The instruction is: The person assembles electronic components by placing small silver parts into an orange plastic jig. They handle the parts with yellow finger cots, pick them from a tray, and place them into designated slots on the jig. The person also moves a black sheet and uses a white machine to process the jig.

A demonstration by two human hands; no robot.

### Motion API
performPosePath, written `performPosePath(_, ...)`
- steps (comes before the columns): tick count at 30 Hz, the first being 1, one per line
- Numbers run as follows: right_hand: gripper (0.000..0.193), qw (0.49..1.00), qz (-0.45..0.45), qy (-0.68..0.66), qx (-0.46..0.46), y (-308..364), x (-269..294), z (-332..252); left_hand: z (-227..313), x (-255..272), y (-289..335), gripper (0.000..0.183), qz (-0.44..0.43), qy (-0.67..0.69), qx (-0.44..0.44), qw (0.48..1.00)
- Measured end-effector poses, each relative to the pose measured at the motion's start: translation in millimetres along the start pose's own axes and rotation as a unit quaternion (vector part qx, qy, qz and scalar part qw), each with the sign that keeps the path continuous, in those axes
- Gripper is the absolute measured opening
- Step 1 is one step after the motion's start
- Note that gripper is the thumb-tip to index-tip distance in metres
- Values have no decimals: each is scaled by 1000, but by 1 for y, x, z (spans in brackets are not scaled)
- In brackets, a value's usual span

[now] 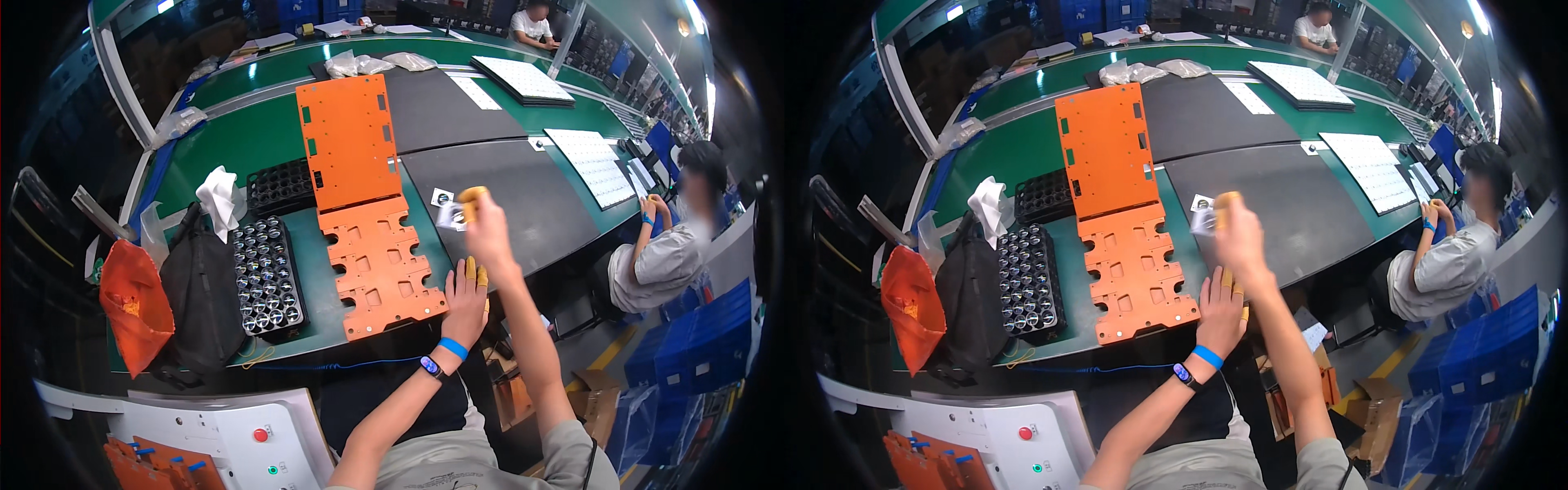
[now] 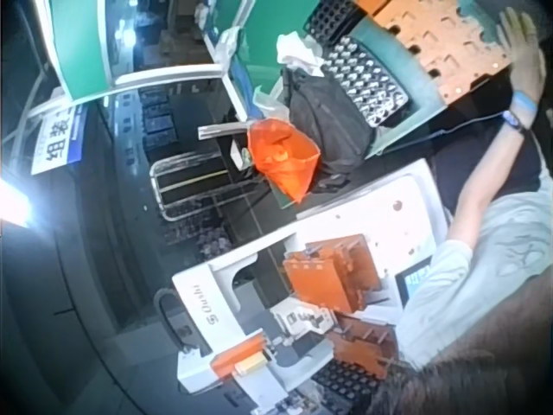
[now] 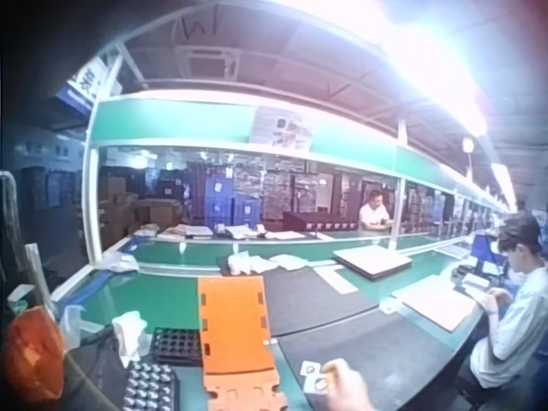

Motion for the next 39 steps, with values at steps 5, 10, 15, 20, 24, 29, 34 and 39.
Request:
performPosePath(5,20,992,43,-96,-73,-30,30,136,3,0,0,64,21,12,-11,1000)
performPosePath(10,26,973,159,148,-82,-24,45,155,3,3,0,61,20,15,-8,1000)
performPosePath(15,33,973,47,224,4,-6,35,104,1,2,-2,61,19,30,5,999)
performPosePath(20,29,979,67,194,9,-23,36,138,3,6,-3,61,6,21,7,1000)
performPosePath(24,30,984,44,172,-7,-59,47,172,5,9,-7,61,-15,16,6,1000)
performPosePath(29,32,983,47,178,-11,-105,54,211,7,13,-10,59,-20,31,23,999)
performPosePath(34,29,970,83,217,-63,-151,66,257,7,11,-11,59,-32,36,32,998)
performPosePath(39,31,954,107,269,-83,-184,70,286,8,12,-13,58,-50,44,46,997)
Point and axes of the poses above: each hand's wrist, its own y-axis away from the middle knuckle, its own x-axis out of the back of the hand, z = x × y, the point moved 2 cm from there along -y, towards the middle knuckle, and after that the axes turned 9 degrees about x, right-handed, at the moved point
